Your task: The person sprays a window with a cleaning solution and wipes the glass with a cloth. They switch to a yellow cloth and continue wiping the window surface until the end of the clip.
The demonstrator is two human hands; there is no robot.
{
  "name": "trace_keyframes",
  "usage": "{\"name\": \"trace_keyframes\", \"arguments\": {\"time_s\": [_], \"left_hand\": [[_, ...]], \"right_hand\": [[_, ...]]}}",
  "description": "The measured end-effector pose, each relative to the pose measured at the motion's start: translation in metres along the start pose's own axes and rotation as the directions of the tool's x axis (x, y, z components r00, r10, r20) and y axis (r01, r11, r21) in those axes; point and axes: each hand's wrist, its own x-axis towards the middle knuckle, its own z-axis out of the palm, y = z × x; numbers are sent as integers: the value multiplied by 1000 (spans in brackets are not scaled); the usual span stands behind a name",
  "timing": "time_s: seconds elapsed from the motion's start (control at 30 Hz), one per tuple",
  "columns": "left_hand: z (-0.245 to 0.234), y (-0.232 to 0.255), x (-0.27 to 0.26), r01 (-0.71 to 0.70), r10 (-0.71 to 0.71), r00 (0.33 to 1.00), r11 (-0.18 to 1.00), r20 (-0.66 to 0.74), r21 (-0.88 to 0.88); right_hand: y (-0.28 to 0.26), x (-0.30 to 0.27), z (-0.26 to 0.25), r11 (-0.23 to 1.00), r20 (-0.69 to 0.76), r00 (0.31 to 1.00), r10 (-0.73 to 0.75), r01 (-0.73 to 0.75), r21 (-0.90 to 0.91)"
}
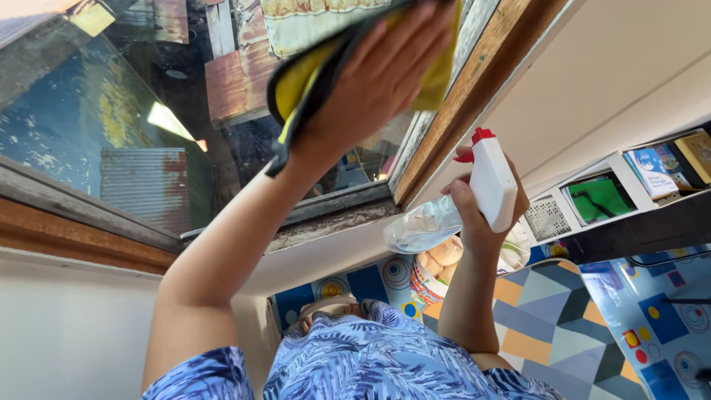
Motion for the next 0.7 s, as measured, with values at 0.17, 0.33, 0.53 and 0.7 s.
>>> {"name": "trace_keyframes", "arguments": {"time_s": [0.17, 0.33, 0.53, 0.7], "left_hand": [[16, 18, 41, 62, -129, 986, 865, -102, -498], [9, 49, 19, 70, -38, 997, 760, 63, -646], [15, 40, -15, 94, -102, 994, 967, -23, -238], [-18, -19, 21, 75, -110, 989, 951, -99, -301]], "right_hand": [[3, -2, -3, 1000, -43, 999, 25, -26, -12], [3, 0, 2, 997, -35, 999, 41, -43, -56], [6, 4, 12, 1000, 2, 1000, 14, -14, -13], [4, 6, 25, 997, -32, 999, 33, -30, 71]]}}
